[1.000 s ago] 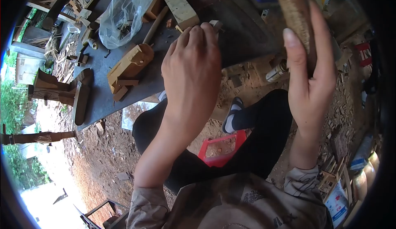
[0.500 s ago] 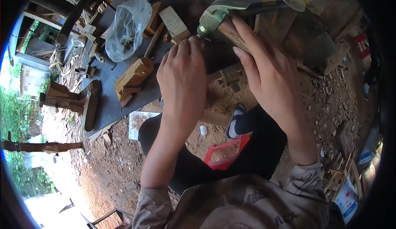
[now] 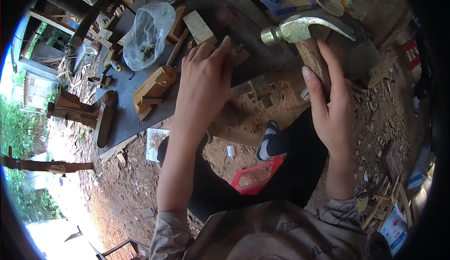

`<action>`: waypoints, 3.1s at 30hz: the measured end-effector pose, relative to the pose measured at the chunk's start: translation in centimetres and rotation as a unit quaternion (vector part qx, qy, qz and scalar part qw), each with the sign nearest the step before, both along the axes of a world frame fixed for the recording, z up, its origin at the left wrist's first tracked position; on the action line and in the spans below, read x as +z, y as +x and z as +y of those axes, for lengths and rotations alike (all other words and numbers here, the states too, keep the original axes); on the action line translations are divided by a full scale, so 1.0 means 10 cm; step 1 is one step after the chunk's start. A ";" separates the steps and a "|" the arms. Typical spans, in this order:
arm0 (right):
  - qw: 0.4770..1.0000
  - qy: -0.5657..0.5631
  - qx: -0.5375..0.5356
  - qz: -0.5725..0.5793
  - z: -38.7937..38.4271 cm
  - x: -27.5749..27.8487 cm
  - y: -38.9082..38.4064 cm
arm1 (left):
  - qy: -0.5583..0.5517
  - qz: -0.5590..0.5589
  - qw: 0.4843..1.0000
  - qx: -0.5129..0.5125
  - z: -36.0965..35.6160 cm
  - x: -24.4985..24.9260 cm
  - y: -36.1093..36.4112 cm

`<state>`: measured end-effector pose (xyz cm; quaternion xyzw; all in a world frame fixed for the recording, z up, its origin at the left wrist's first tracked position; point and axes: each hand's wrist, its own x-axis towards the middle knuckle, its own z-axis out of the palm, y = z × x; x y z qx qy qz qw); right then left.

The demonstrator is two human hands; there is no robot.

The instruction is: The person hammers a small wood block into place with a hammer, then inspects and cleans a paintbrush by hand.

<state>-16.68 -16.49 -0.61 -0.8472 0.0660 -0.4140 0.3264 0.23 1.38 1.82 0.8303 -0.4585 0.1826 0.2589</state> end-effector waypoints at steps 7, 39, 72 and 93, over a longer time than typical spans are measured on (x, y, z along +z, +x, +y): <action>0.998 0.054 0.011 -0.001 0.04 -0.01 0.05 | -0.051 0.008 0.998 0.036 0.00 -0.07 -0.10; 0.977 -0.145 0.017 0.154 -0.02 0.32 0.26 | -0.096 -0.005 0.995 0.000 0.05 -0.20 0.01; 0.990 -0.089 -0.033 0.104 0.12 0.16 0.26 | -0.107 -0.006 0.994 0.007 0.04 -0.19 0.00; 0.994 0.097 -0.039 -0.029 0.18 0.16 0.15 | -0.088 0.007 0.996 0.004 0.09 -0.15 -0.03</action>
